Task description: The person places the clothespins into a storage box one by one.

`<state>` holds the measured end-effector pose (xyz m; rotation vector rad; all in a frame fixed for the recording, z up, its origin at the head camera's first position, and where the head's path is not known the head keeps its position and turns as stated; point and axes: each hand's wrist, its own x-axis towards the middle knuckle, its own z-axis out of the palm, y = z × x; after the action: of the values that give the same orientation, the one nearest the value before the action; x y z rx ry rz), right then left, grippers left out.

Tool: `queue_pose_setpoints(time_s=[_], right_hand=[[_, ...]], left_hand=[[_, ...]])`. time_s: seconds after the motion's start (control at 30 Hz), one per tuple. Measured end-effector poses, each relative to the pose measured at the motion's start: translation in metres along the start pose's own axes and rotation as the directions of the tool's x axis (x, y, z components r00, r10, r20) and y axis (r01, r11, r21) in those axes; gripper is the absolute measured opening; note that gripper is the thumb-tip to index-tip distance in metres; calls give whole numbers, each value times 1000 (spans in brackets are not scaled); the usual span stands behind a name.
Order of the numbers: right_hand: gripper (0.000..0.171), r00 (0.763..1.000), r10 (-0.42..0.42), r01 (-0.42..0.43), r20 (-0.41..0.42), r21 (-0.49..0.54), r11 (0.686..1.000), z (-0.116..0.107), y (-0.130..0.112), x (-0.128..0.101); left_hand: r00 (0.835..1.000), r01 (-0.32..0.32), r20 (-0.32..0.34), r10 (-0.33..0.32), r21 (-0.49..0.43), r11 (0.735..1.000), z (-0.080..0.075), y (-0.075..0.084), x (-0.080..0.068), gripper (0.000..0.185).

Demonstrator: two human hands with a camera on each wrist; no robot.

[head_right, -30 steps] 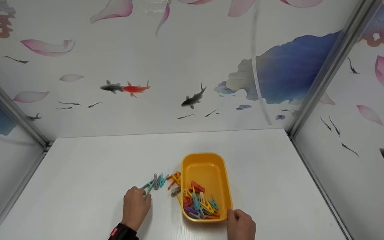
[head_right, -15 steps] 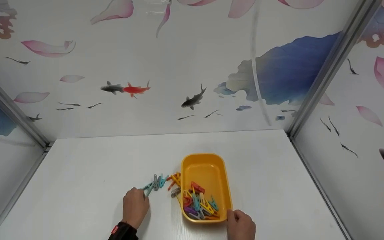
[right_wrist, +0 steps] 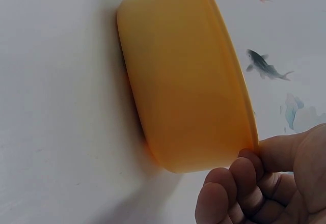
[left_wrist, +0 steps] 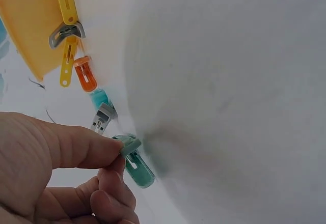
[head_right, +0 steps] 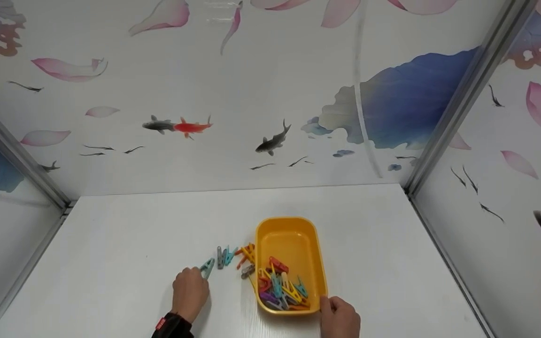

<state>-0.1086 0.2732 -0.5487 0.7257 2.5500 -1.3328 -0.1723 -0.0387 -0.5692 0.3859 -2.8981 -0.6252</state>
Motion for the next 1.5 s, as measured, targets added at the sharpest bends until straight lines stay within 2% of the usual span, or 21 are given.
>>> queue_pose_setpoints(time_s=[0.27,0.53,0.63,0.73,0.8,0.9,1.03,1.17,1.43,1.5], right_hand=[[37,1000,-17,17,-10,9,1000,0,2,0],[35,1000,-6,8,-29,44,999,2,1,0],[35,999,-2,3,-33,36,999,2,0,0],[35,999,2,-1,-34,31,1000,1,0,0],[35,999,0,1,-34,28,1000,1,0,0],[35,999,-5,6,-34,29,1000,1,1,0],[35,999,-9,9,-34,18,1000,0,0,-1],[36,1000,-2,3,-30,20,1000,0,0,-1],[34,1000,-2,3,-17,37,999,2,1,1],[34,1000,-9,9,-17,38,999,2,1,1]], left_hand=[[998,-47,-34,46,-38,998,-10,10,-5,6],[991,-131,-49,128,-50,990,-29,33,-14,9],[975,-209,-93,203,-64,976,-35,41,-19,9],[950,-288,-153,273,-86,954,-38,49,-23,8],[939,-316,-171,297,-96,944,-41,56,-26,8],[947,-309,-132,293,-118,944,-44,68,-30,10],[964,-266,-15,267,-157,951,-46,86,-36,12],[957,-273,39,286,-202,941,-43,97,-45,12],[932,-347,27,360,-212,914,-30,107,-58,13],[931,-342,50,361,-224,913,-28,109,-60,13]])
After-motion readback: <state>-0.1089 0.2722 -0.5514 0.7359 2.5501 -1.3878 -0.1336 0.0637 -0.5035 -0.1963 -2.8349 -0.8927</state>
